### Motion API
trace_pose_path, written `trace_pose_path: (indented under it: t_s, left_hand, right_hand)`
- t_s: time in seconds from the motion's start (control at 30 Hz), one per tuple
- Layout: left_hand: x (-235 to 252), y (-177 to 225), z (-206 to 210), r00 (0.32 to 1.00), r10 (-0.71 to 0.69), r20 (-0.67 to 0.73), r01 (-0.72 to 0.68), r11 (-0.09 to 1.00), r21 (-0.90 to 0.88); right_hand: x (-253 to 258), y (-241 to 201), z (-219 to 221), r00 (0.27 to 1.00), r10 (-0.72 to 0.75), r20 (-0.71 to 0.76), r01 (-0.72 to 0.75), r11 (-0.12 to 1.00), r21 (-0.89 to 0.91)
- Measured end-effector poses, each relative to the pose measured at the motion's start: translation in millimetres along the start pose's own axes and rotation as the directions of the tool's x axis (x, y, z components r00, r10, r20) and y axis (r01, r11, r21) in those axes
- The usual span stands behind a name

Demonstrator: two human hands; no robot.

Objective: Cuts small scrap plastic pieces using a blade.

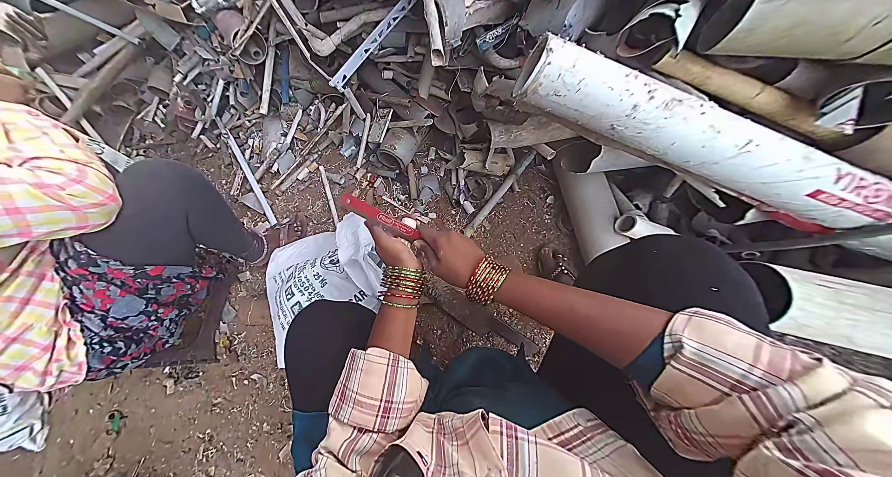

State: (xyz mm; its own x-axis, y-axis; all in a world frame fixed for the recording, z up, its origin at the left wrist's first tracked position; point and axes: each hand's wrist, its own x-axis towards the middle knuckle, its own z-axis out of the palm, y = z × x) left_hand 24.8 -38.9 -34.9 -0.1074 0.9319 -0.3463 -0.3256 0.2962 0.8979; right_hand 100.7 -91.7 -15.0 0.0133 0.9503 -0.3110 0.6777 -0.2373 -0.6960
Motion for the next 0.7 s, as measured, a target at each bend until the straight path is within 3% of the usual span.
trace_pose_path:
  t_s: [0.1, 0.27, 0.47, 0.53, 0.6, 0.7]
  left_hand:
    - [-4.2, 0.9, 2.1, 1.0, -0.002, 0.014, 0.001, 0.996, 0.095]
    - [5.0, -0.2, 0.1, 0.999, 0.011, -0.045, -0.014, 0.998, -0.066]
    - [-22.8, 20.4, 7.0, 1.0, -0.009, 0.01, 0.007, 0.99, 0.143]
    - [-10.8, 9.5, 6.6, 0.998, 0.033, -0.053, -0.031, 0.999, 0.027]
    - [-1.1, 3.0, 2.8, 0.999, 0.047, -0.022, -0.048, 0.998, -0.033]
    - [-0.7, 0.5, 2.2, 0.998, 0.049, 0.026, -0.05, 0.998, 0.038]
  right_hand:
    - [6.2, 7.1, -3.6, 0.996, 0.038, -0.077, -0.035, 0.999, 0.034]
    - [-6.0, -8.1, 5.9, 0.997, 0.004, 0.071, -0.008, 0.999, 0.052]
    - [0.4, -0.7, -4.0, 0.997, 0.067, -0.036, -0.066, 0.998, 0.012]
    - [-7.0, -9.0, 0.7, 0.998, 0.049, 0.041, -0.05, 0.999, 0.015]
    - [-8.9, -12.9, 0.9, 0.997, 0.038, 0.073, -0.039, 0.999, 0.022]
    - [-0.5, -4.2, -3.9, 0.999, 0.046, -0.016, -0.046, 0.999, 0.01]
